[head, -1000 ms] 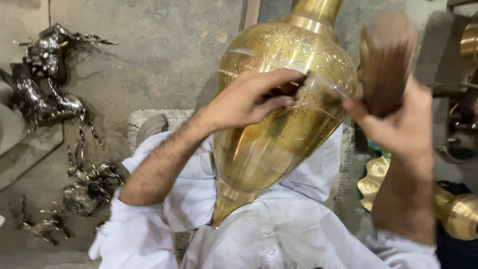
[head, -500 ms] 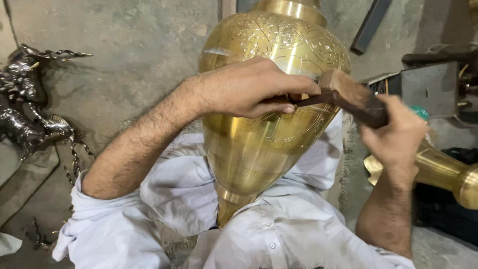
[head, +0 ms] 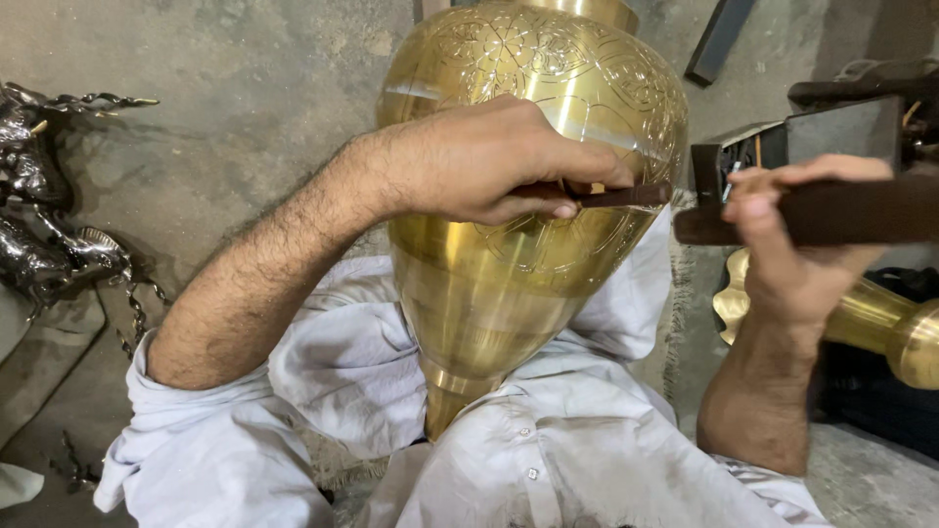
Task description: The person sits on the floor with a large brass vase on their lap, holding a small chisel against the engraved surface and striking it with a wooden mallet to carve decorative patterns into the metal. They reposition the chisel around the vase to continue the pattern.
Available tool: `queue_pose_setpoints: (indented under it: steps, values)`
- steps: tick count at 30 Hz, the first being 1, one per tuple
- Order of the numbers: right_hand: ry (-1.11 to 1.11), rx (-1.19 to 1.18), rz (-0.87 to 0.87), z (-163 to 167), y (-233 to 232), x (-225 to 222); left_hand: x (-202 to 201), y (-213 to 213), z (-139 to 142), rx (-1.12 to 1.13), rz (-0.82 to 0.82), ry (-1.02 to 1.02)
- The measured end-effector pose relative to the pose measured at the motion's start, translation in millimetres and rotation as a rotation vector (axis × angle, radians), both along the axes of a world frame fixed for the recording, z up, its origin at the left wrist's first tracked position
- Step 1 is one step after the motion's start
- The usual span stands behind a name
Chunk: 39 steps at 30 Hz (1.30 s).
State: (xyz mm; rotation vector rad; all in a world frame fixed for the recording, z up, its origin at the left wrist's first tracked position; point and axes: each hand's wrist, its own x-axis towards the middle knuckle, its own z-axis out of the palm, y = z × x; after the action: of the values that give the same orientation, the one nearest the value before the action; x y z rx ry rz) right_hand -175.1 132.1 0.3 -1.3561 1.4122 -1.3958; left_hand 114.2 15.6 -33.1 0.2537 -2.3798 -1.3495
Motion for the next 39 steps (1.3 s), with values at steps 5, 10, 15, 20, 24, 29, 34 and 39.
queue_pose_setpoints:
  steps: [5,10,15,20,24,29,34,39]
  values:
    - [0.483,-0.104,0.03,-16.1,10.7,-20.8,2.3,0.3,1.2,-0.07,0.01,0.071]
    - [0.485,-0.018,0.086,-31.3,17.3,-38.5,6.7,0.0,-0.3,-0.027,-0.011,0.023]
    - [0.123,-0.029,0.087,-15.2,5.1,-18.4,8.3,1.4,-0.9,-0.038,0.022,0.097]
    - [0.452,-0.125,0.064,4.1,-7.2,0.2,9.9,1.5,-0.2,-0.055,0.014,0.046]
    - [1.214,-0.243,0.145,0.0,-3.5,-6.4,12.9,3.3,-1.6,-0.02,0.003,0.022]
    - [0.516,0.046,0.033,-12.2,5.0,-20.6,13.7,5.3,-5.0,-0.015,0.025,0.06]
    - [0.684,-0.175,0.154,-16.2,2.2,-28.9,17.2,5.0,-5.7,-0.057,0.029,0.004]
    - [0.35,-0.069,0.055,-32.0,9.6,-35.1,17.1,5.7,-4.6,0.001,0.028,0.116]
